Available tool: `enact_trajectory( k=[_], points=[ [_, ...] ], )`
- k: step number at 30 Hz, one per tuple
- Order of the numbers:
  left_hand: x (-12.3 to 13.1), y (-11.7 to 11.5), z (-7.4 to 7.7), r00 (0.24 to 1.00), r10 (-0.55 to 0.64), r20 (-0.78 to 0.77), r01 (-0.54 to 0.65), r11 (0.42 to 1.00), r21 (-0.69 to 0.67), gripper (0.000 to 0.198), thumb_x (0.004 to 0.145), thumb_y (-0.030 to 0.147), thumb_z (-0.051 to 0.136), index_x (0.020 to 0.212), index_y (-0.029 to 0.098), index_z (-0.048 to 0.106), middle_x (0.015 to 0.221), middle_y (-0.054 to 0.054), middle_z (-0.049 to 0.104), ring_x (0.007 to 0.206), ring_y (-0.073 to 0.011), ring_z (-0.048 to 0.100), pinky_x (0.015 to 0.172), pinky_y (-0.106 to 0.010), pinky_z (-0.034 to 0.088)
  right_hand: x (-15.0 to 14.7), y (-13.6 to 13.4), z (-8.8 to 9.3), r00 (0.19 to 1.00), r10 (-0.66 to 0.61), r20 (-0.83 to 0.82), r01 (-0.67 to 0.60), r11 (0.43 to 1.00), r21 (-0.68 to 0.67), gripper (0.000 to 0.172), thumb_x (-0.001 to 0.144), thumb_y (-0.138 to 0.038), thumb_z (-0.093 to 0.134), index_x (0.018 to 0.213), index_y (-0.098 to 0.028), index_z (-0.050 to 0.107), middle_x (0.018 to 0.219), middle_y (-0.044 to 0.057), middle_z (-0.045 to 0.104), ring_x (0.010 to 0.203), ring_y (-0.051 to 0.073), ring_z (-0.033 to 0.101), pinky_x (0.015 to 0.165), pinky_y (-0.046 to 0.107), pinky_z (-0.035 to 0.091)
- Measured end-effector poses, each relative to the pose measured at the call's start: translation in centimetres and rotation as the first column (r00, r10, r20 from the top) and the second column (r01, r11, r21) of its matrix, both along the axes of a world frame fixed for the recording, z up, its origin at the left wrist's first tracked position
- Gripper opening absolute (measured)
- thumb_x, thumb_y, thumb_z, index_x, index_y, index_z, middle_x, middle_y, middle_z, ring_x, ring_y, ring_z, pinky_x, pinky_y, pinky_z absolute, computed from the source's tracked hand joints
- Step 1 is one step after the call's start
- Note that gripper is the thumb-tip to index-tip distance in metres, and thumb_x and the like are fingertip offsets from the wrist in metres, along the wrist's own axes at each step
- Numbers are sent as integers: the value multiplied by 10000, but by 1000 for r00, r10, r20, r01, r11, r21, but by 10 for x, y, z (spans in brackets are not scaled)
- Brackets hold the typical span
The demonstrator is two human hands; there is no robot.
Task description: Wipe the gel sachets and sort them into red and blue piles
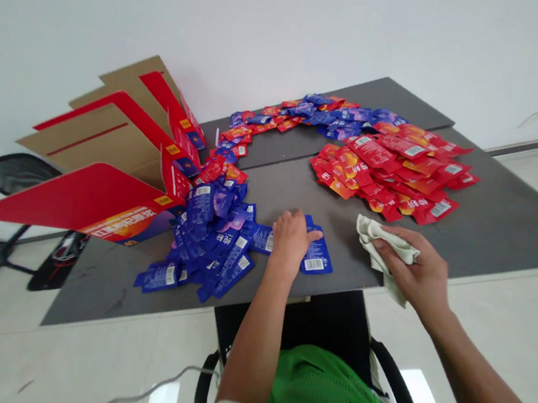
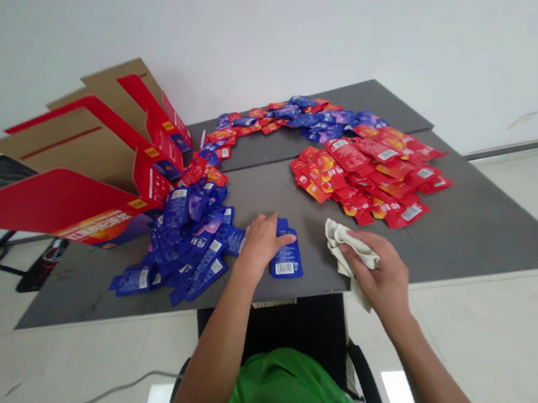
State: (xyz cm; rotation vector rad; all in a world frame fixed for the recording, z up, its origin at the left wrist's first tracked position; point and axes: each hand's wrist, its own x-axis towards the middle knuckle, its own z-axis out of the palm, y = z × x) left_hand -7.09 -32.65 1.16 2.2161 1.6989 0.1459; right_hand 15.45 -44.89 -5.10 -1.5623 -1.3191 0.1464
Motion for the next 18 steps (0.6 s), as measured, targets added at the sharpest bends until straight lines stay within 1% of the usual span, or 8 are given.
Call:
enact_trajectory(
  k=[2, 4, 7, 9, 11, 14, 16, 18],
  points=[
    [-4, 9, 1, 993, 17, 119, -8, 997, -75, 607, 919, 382, 843, 1434, 121, 655, 1230, -154, 746, 1181, -299, 700, 1023, -373, 508, -1, 0, -1, 1000, -3, -4, 3, 1000, -7, 379, 956, -549, 757, 1208, -267, 785, 1163, 74, 773, 1029, 278, 734, 982, 448, 554],
    [-8, 15, 3, 976, 24, 216, 1, 993, -114, 506, 908, 280, 839, 1379, 142, 713, 1110, -94, 787, 1074, -246, 731, 969, -316, 519, -1, 1, -1, 1000, -10, -11, 10, 1000, -9, 385, 954, -557, 756, 1205, -266, 787, 1156, 75, 773, 1026, 279, 733, 969, 441, 554],
    [-11, 17, 3, 965, 12, 261, 17, 994, -108, 228, 939, 186, 764, 1160, 176, 822, 922, -29, 784, 887, -184, 730, 861, -266, 521, -1, 1, -3, 999, -24, -27, 24, 1000, 2, 388, 948, -564, 763, 1197, -268, 790, 1146, 71, 775, 1016, 275, 735, 954, 428, 555],
    [-12, 16, 4, 960, 9, 281, 21, 994, -103, 140, 945, 173, 749, 1051, 176, 842, 834, -9, 757, 795, -165, 704, 787, -254, 512, -1, 2, -4, 999, -30, -35, 30, 999, 12, 384, 948, -563, 762, 1195, -271, 791, 1152, 69, 775, 1022, 273, 736, 960, 426, 553],
    [-12, 14, 5, 954, 9, 299, 18, 996, -88, 111, 956, 194, 751, 1020, 175, 839, 805, 0, 728, 763, -155, 678, 749, -249, 501, -1, 2, -4, 999, -30, -38, 31, 999, 20, 378, 949, -557, 763, 1197, -273, 791, 1160, 68, 776, 1034, 273, 736, 966, 424, 551],
    [-13, 7, 16, 912, -37, 409, 8, 997, 72, 100, 970, 200, 746, 1021, 187, 831, 839, 1, 683, 811, -153, 658, 775, -249, 501, -1, 3, -5, 999, -33, -39, 34, 999, 24, 371, 947, -545, 769, 1199, -274, 793, 1173, 69, 777, 1046, 271, 736, 968, 419, 550],
    [-15, -2, 28, 849, -136, 510, 8, 970, 245, 96, 976, 187, 741, 1019, 204, 825, 861, 2, 655, 853, -154, 651, 813, -252, 505, -1, 3, -5, 998, -46, -44, 47, 999, 20, 379, 945, -548, 770, 1202, -270, 793, 1176, 72, 777, 1043, 272, 737, 954, 415, 552],
    [-18, -16, 39, 799, -249, 547, 34, 927, 373, 102, 1000, 198, 725, 1030, 222, 820, 874, 1, 642, 867, -154, 645, 828, -259, 505, -2, 3, -4, 997, -60, -48, 61, 998, 22, 386, 944, -552, 769, 1201, -266, 795, 1171, 75, 777, 1037, 272, 738, 939, 411, 554]
  ],
)
